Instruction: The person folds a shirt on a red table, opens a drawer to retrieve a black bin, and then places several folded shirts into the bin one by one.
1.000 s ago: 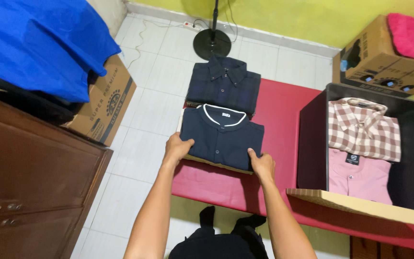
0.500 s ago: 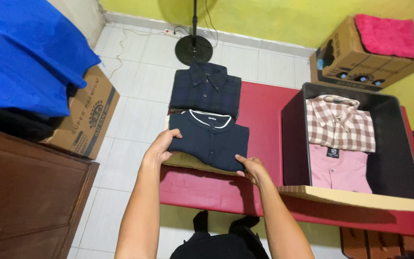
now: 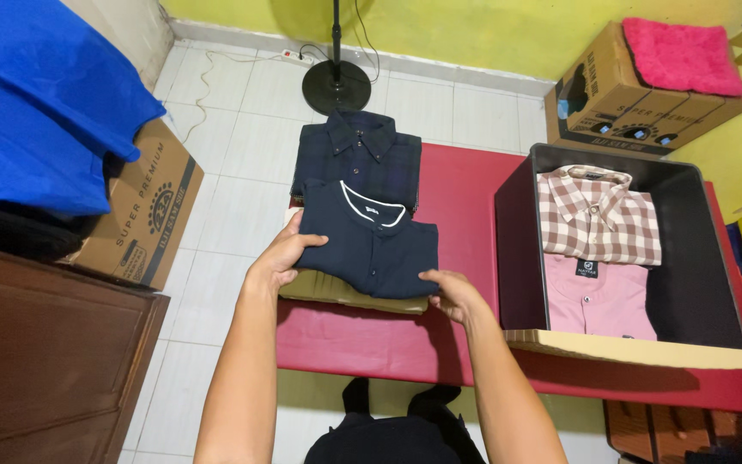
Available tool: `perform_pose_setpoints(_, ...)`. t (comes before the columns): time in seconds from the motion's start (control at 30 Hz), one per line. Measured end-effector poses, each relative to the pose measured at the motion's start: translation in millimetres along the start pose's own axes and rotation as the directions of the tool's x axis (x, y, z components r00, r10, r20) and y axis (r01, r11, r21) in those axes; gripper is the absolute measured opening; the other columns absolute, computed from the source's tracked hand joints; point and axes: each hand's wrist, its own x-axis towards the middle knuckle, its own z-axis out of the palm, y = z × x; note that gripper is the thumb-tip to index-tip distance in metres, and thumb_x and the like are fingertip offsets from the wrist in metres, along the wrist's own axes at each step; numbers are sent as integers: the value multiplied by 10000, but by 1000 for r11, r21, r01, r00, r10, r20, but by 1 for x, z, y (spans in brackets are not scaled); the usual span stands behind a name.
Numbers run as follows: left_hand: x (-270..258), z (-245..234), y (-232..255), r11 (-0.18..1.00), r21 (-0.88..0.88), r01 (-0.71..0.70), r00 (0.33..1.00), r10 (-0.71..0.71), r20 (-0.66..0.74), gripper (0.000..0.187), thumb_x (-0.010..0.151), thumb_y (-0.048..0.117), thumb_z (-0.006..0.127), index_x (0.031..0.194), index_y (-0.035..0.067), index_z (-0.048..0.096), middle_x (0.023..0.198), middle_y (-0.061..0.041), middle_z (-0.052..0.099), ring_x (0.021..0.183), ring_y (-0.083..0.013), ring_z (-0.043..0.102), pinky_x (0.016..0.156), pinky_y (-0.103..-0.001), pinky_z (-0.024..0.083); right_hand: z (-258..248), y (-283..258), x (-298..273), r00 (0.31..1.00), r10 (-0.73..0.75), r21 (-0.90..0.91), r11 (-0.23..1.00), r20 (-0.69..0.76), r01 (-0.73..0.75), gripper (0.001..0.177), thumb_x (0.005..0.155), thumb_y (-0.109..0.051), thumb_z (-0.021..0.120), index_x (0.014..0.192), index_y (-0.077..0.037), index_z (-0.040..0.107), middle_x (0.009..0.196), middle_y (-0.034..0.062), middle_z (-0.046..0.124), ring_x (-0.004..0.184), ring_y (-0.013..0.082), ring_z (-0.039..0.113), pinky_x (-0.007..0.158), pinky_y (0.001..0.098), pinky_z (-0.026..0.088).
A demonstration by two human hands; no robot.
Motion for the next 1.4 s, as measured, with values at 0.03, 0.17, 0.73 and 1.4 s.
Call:
perform_pose_setpoints(0.03, 0, 3, 2, 1000, 0, -19, 1000, 19, 16, 841, 797, -7, 674, 1560, 170, 367, 1401, -150, 598, 1238, -236, 628, 1030, -335, 527, -2, -6, -3, 999, 0, 60, 998, 45, -2, 289, 853, -154, 778, 1059, -18, 628, 964, 93, 641, 663, 133, 555, 501, 250, 447)
perform_pose_setpoints(0.17, 10, 14, 5, 995, -58, -77, 988, 84, 129, 734, 787, -23, 687, 1473, 114, 467, 1341, -132, 628, 1198, -227, 638, 1025, -341, 522, -2, -36, -21, 994, -57, 386, 922, 91, 17, 284, 809, -66, 634, 1087, -17, 605, 1005, 108, 647, 817, 213, 683, 702, 327, 611)
perform_pose_setpoints(0.73, 37, 247, -3, 988, -141, -71, 959, 106, 262, 583, 857, 292, 745, 1363, 45, 590, 1232, -104, 714, 1109, -204, 699, 956, -359, 568, -238, -170, -120, 956, -288, 43, 957, 45, 287, 430, 813, -147, 730, 1217, -13, 664, 1075, 105, 740, 954, 214, 720, 891, 368, 570)
perform_pose_setpoints(1.4, 55, 478, -149, 859, 502, 98, 991, -39, -127, 901, 876, 36, 651, 1605, 104, 126, 1572, -309, 358, 1473, -394, 377, 1186, -425, 326, -461, -105, -108, 990, -138, -268, 953, 33, 142, 1058, 671, 147, 650, 1601, -188, 274, 1482, 69, 533, 1386, 225, 487, 1118, 356, 411)
